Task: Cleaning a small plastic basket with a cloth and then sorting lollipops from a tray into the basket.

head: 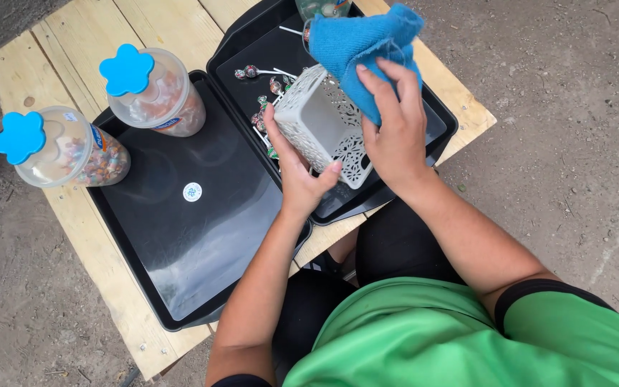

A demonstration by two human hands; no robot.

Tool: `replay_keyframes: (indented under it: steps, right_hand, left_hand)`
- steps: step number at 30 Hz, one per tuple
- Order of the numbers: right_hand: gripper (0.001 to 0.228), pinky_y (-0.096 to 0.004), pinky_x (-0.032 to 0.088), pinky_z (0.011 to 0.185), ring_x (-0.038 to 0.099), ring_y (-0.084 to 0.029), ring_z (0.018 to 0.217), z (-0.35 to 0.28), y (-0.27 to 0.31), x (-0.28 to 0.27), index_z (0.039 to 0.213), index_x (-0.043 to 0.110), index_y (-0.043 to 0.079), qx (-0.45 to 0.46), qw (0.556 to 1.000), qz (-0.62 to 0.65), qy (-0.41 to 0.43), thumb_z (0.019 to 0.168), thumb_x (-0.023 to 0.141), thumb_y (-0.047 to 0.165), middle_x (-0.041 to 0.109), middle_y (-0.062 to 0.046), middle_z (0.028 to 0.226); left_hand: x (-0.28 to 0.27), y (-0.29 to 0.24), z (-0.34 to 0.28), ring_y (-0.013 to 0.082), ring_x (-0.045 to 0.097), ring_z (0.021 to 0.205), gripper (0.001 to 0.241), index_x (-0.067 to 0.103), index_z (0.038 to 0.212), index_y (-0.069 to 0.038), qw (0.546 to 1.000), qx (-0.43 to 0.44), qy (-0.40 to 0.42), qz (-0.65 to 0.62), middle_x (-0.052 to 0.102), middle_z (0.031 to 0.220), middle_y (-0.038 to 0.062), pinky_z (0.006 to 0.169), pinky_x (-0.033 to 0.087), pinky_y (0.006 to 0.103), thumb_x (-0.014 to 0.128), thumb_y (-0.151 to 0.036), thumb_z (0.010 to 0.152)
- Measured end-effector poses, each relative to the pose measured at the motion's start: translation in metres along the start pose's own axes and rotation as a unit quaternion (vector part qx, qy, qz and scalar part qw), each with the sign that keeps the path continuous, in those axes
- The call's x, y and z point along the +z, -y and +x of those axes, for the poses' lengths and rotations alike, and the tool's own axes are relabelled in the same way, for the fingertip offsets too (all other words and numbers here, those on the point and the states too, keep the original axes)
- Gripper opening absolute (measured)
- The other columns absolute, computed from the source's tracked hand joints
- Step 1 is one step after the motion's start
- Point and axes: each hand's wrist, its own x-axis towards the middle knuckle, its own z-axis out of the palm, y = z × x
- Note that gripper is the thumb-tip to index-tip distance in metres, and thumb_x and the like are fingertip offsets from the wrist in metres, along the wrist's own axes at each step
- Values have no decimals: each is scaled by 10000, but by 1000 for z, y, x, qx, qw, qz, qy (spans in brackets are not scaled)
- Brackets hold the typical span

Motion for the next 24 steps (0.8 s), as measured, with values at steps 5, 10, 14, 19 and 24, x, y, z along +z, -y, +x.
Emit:
replay_keyframes:
  steps: [5,10,14,19,24]
  right_hand:
    - [562,-459,517,827,569,-414,1062,-21,-4,34,1215,586,100,76,989,104,73,703,779,-31,516,-138,1155]
    - [519,-543,439,920,507,-490,1117,-13,1,25,1276,497,160,148,951,194,191,804,689,64,459,-187,1219]
    - [468,-558,426,778,535,-506,1004,7,10,-2,1251,446,99,108,894,210,380,800,559,53,508,-248,1121]
    - [264,-428,426,520,510,-338,547,33,26,-40,1003,541,12,117,831,239,488,749,467,7,504,-181,604]
    - [384,-361,461,612,535,-273,701,42,25,-65,1118,578,-11,63,912,270,302,760,481,-114,529,-152,796]
  left_hand:
    - [-4,31,-1,326,249,1391,1242,-66,1520,-138,998,13,54,-5,192,1509,247,1149,258,510,804,-403,674]
    - [-15,41,2,327,276,1386,1182,-9,1532,-180,989,-39,119,-79,165,1541,231,1132,328,487,761,-510,698]
    - [-24,37,11,360,376,1346,1112,-9,1530,-205,975,-84,129,-158,266,1507,239,1088,412,445,697,-539,738]
    - [-26,38,13,294,391,1356,1065,49,1535,-251,971,-71,125,-193,290,1530,175,1114,402,411,711,-505,740]
    - [-45,70,12,440,444,1276,1074,8,1529,-205,978,-108,85,-157,262,1487,250,990,496,520,695,-494,756]
